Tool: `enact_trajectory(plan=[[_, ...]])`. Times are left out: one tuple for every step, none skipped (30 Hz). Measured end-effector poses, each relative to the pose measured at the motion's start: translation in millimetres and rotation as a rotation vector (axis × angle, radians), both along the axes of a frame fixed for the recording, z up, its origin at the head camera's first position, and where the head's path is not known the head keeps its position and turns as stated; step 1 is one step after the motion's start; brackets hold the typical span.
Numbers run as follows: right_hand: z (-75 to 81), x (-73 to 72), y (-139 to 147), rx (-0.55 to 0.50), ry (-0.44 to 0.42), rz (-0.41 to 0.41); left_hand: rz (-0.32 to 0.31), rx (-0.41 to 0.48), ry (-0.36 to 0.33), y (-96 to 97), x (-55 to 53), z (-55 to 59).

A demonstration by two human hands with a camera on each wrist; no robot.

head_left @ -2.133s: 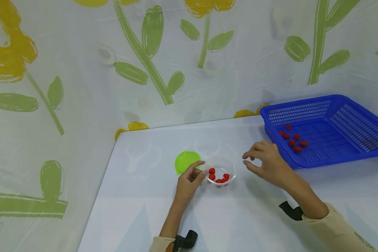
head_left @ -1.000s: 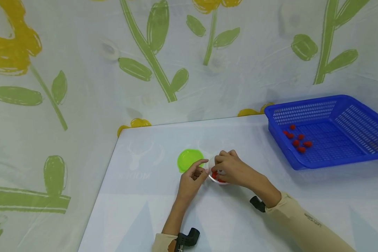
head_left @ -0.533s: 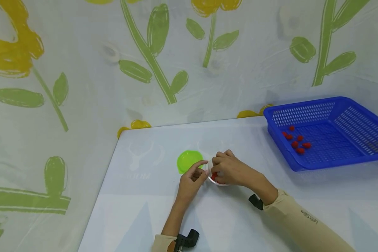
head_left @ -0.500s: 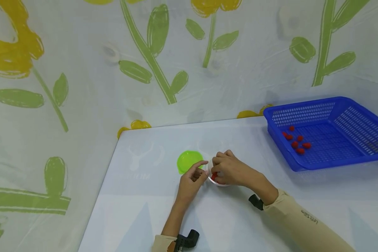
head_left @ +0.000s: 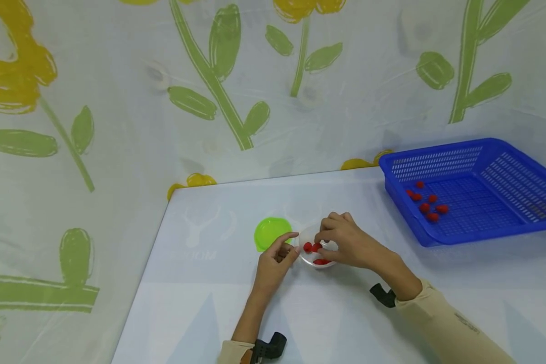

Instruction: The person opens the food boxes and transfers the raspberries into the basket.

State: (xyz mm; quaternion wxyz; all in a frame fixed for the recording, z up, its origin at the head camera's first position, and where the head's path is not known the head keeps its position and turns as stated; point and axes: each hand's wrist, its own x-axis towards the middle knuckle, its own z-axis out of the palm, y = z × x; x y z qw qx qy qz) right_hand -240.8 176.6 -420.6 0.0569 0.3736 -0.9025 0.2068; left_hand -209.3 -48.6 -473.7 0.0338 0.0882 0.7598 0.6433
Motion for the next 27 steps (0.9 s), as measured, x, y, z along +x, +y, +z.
enact_trajectory(plan=[[1.3, 0.4, 2, -0.008, 0.005, -0.006, -0.002, 0.000, 0.001, -0.2, 0.1, 0.3], [3.2, 0.8, 4, -0.014, 0.011, -0.013, -0.002, -0.002, 0.002, -0.5, 0.1, -0.2], [5.6, 1.4, 6, -0.021, 0.014, -0.021, -0.003, -0.005, 0.005, -0.9, -0.1, -0.9], [7.5, 1.5, 8, -0.028, 0.019, -0.028, -0.004, -0.002, 0.013, -1.4, -0.4, -2.7], [9.9, 1.8, 10, -0.033, 0.022, -0.037, -0.003, -0.002, 0.017, -1.9, -2.0, -8.0], [12.5, 2.2, 12, -0.035, 0.025, -0.047, -0.001, -0.003, 0.021, -2.3, -3.6, -13.4], [15.0, 2.6, 15, -0.036, 0.029, -0.055, 0.000, -0.006, 0.023, -2.4, -5.6, -18.9], [17.6, 3.2, 17, -0.039, 0.034, -0.063, 0.001, -0.006, 0.021, -2.4, -5.5, -19.1], [19.7, 3.6, 20, -0.044, 0.038, -0.072, 0.002, -0.004, 0.022, -2.3, -5.5, -19.1], [21.3, 4.0, 22, -0.045, 0.044, -0.081, 0.003, -0.004, 0.022, -2.2, -5.6, -19.2], [23.3, 4.6, 25, -0.048, 0.048, -0.092, 0.004, -0.003, 0.021, -2.1, -5.7, -19.2], [24.9, 5.0, 28, -0.053, 0.053, -0.100, 0.004, -0.002, 0.020, -2.1, -5.8, -19.2], [26.1, 5.3, 31, -0.060, 0.058, -0.107, 0.004, -0.002, 0.019, -2.2, -6.0, -19.7], [27.3, 5.8, 34, -0.068, 0.063, -0.114, 0.005, -0.003, 0.018, -2.2, -6.0, -19.8], [28.3, 6.1, 37, -0.078, 0.070, -0.119, 0.005, -0.005, 0.017, -2.3, -6.1, -20.1], [29.5, 6.2, 41, -0.086, 0.080, -0.121, 0.005, -0.007, 0.016, -2.2, -6.1, -20.0], [30.7, 6.2, 45, -0.097, 0.095, -0.118, 0.004, -0.007, 0.016, -2.2, -6.2, -20.1], [31.9, 6.3, 49, -0.106, 0.111, -0.119, 0.003, -0.011, 0.015, -2.1, -6.2, -19.9], [33.2, 6.4, 53, -0.112, 0.128, -0.120, 0.003, -0.013, 0.014, -2.1, -6.2, -19.8], [34.8, 6.4, 57, -0.118, 0.146, -0.120, 0.002, -0.013, 0.012, -2.0, -6.0, -19.2], [36.8, 6.5, 61, -0.124, 0.161, -0.120, 0.002, -0.015, 0.010, -2.0, -5.8, -19.0], [39.1, 6.6, 65, -0.128, 0.175, -0.123, 0.003, -0.016, 0.009, -2.0, -5.7, -18.8], [41.6, 7.0, 70, -0.133, 0.186, -0.131, 0.002, -0.016, 0.007, -2.0, -5.6, -18.7], [44.3, 7.3, 73, -0.137, 0.192, -0.139, 0.004, -0.020, 0.004, -2.0, -5.4, -18.6], [47.1, 7.7, 77, -0.139, 0.200, -0.147, 0.004, -0.021, 0.002, -2.1, -5.4, -18.7], [49.9, 8.1, 81, -0.142, 0.203, -0.158, 0.004, -0.022, 0.002, -2.1, -5.3, -18.6], [52.5, 8.5, 85, -0.145, 0.208, -0.168, 0.005, -0.022, 0.002, -2.1, -5.3, -18.8]])
